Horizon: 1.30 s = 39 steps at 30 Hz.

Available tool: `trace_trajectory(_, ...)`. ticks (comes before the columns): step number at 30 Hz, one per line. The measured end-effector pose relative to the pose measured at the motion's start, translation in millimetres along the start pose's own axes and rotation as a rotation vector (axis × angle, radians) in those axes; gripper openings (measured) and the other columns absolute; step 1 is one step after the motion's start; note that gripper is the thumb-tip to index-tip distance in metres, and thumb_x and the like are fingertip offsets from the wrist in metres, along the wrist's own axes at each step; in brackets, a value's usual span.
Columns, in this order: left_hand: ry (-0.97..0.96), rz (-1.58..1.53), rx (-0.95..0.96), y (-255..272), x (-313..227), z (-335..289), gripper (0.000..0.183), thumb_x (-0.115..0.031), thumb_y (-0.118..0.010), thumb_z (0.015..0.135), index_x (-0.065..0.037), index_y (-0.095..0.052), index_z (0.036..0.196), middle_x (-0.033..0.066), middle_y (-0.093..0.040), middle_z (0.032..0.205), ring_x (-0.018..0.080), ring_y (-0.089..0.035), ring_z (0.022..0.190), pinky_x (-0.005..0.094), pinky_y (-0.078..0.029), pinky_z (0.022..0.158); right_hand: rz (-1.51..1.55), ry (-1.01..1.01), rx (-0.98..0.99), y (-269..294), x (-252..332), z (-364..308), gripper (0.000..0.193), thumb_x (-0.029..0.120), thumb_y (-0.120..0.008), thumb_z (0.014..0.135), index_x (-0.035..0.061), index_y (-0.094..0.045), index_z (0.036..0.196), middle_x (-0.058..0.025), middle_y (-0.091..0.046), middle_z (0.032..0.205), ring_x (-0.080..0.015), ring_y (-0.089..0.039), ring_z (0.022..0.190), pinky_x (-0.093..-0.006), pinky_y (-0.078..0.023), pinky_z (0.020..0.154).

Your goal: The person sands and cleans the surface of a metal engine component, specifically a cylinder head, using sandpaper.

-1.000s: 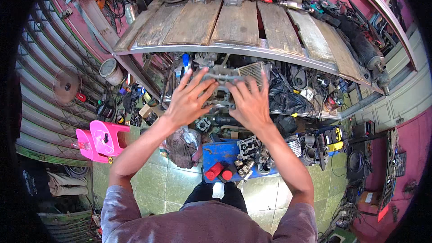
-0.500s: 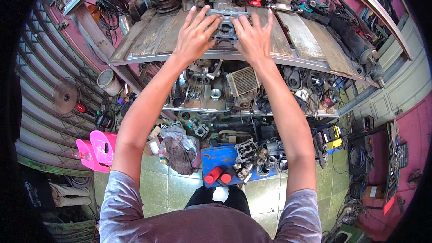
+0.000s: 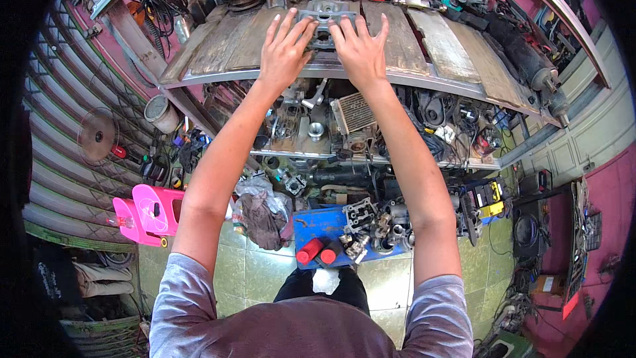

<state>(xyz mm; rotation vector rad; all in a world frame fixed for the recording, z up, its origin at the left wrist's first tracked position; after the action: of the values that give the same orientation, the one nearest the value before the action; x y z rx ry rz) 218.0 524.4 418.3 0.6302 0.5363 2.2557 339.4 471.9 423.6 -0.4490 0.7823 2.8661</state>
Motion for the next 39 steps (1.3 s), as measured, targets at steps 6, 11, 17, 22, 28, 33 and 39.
trace_trajectory(6,-0.002,0.042,0.011,8,-1,2,0.073,-0.023,-0.086,0.075,-0.015,-0.06,0.143,0.0003,-0.058,0.144,0.0283,-0.04,0.148,0.0502,-0.027,0.125,0.02,-0.012,0.043,8,1,0,0.053,0.019,-0.073,0.084,0.0181,-0.062,0.135,-0.004,-0.06,0.13,-0.0262,-0.053,0.128,-0.0753,-0.028,0.111)
trace_trajectory(11,0.011,0.035,0.036,11,-3,6,0.07,-0.024,-0.085,0.077,-0.015,-0.062,0.142,0.0005,-0.061,0.141,0.0279,-0.045,0.144,0.051,-0.025,0.126,0.036,-0.032,0.08,9,1,-4,0.063,0.021,-0.076,0.081,0.0195,-0.059,0.142,-0.005,-0.058,0.137,-0.0272,-0.051,0.133,-0.0758,-0.026,0.111)
trace_trajectory(17,0.009,-0.015,-0.049,25,-10,15,0.057,-0.022,-0.081,0.083,-0.015,-0.066,0.137,0.0011,-0.064,0.135,0.0274,-0.049,0.14,0.0518,-0.026,0.125,-0.016,-0.019,0.111,18,3,-1,0.088,0.033,-0.088,0.073,0.024,-0.049,0.152,-0.0063,-0.048,0.153,-0.0292,-0.046,0.14,-0.0695,-0.023,0.117)
trace_trajectory(22,0.001,-0.199,-0.268,56,-36,10,0.029,-0.018,-0.078,0.085,-0.014,-0.076,0.114,-0.0007,-0.072,0.11,0.0261,-0.059,0.127,0.0549,-0.028,0.123,0.209,-0.053,-0.112,57,-2,-17,0.058,0.022,-0.082,0.077,0.0185,-0.065,0.132,-0.0064,-0.058,0.142,-0.03,-0.05,0.136,-0.065,-0.027,0.117)
trace_trajectory(28,0.051,-0.448,-0.155,52,-135,-26,0.019,-0.015,-0.077,0.084,-0.01,-0.08,0.102,0.0018,-0.072,0.1,0.0271,-0.06,0.123,0.0578,-0.027,0.122,0.229,-0.197,-0.153,97,-25,-114,0.032,0.014,-0.08,0.075,0.016,-0.075,0.106,0.0017,-0.071,0.115,-0.029,-0.058,0.121,-0.0614,-0.031,0.114)
trace_trajectory(33,-0.021,-0.645,0.013,6,-247,-50,0.024,-0.015,-0.076,0.085,-0.007,-0.08,0.107,0.0034,-0.074,0.099,0.0284,-0.061,0.12,0.0567,-0.029,0.122,0.158,-0.401,0.128,104,-67,-235,0.021,0.013,-0.078,0.079,0.015,-0.079,0.1,0.002,-0.074,0.099,-0.0272,-0.06,0.114,-0.0645,-0.029,0.112)
trace_trajectory(39,-0.13,-0.846,0.309,-68,-419,-77,0.025,-0.014,-0.074,0.086,-0.005,-0.081,0.109,0.0057,-0.078,0.101,0.0303,-0.061,0.12,0.057,-0.025,0.125,-0.071,-0.696,0.509,121,-133,-401,0.024,0.023,-0.075,0.086,0.0222,-0.08,0.109,0.006,-0.076,0.109,-0.0241,-0.058,0.117,-0.0647,-0.028,0.113)
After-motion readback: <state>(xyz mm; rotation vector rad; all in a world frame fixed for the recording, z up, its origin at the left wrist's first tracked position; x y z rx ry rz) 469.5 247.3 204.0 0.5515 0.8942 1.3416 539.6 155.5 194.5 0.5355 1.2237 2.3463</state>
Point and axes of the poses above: each hand's wrist, its own z-axis towards the middle knuckle, its own y-axis out of the back of the hand, x = y × z, the point moved 8 cm from there along z, towards the middle knuckle
